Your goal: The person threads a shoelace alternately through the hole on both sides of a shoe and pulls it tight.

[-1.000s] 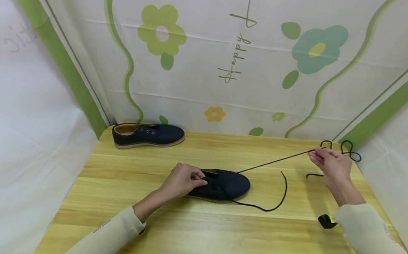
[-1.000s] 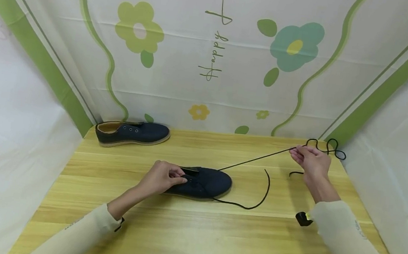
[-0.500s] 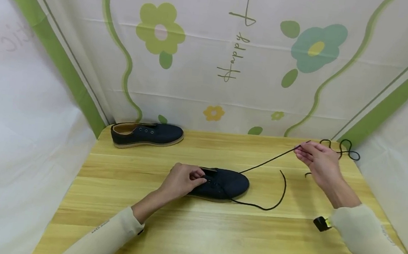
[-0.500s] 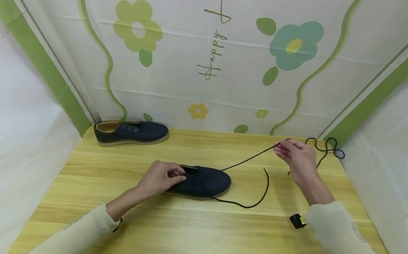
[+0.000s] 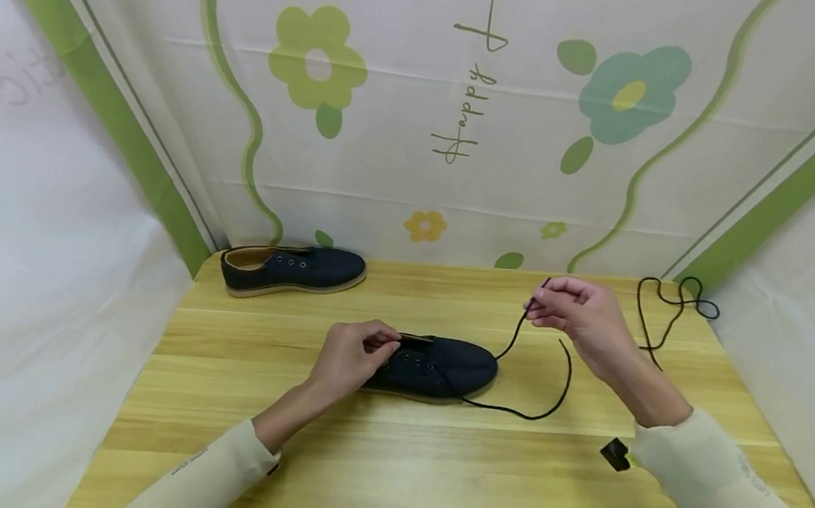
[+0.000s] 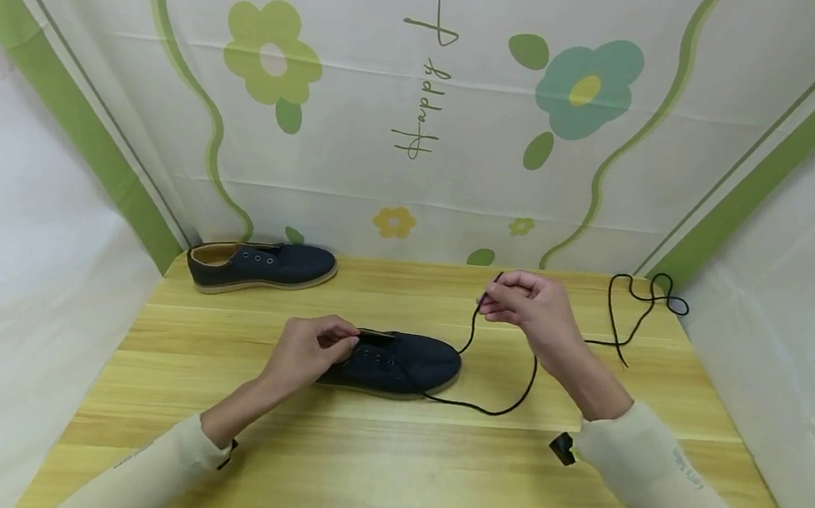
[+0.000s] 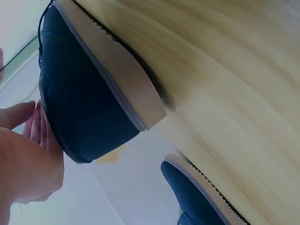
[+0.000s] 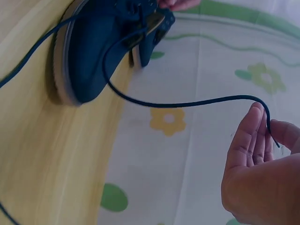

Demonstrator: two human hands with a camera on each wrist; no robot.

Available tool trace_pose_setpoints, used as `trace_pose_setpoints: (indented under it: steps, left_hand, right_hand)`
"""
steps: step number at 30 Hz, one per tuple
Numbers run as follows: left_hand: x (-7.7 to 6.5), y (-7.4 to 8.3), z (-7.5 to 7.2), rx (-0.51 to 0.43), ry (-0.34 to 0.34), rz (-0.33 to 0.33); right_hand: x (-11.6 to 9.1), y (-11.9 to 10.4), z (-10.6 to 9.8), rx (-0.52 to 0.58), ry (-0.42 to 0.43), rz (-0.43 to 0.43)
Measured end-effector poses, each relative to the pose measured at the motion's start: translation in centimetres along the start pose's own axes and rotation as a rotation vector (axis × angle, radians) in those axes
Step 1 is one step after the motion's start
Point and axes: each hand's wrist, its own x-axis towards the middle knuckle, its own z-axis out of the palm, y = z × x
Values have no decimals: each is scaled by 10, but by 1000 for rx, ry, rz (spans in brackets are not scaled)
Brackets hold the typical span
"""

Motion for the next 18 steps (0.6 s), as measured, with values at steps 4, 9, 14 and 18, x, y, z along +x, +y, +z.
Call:
trace_pose_setpoints:
  steps: [4, 9, 14, 18]
  left_hand:
    - [3, 2, -3, -12, 46, 35]
    - [7, 1, -3, 7, 80, 77]
    - [10, -1, 0, 78, 56, 83]
    - [12, -2, 3, 99, 11, 53]
  right_hand:
    - [-1, -5, 22, -86, -44, -10]
    - [-6, -10, 49, -197, -135, -52]
    - [-13, -9, 72, -260, -231, -67]
    - [-16, -3, 88, -290, -281, -39]
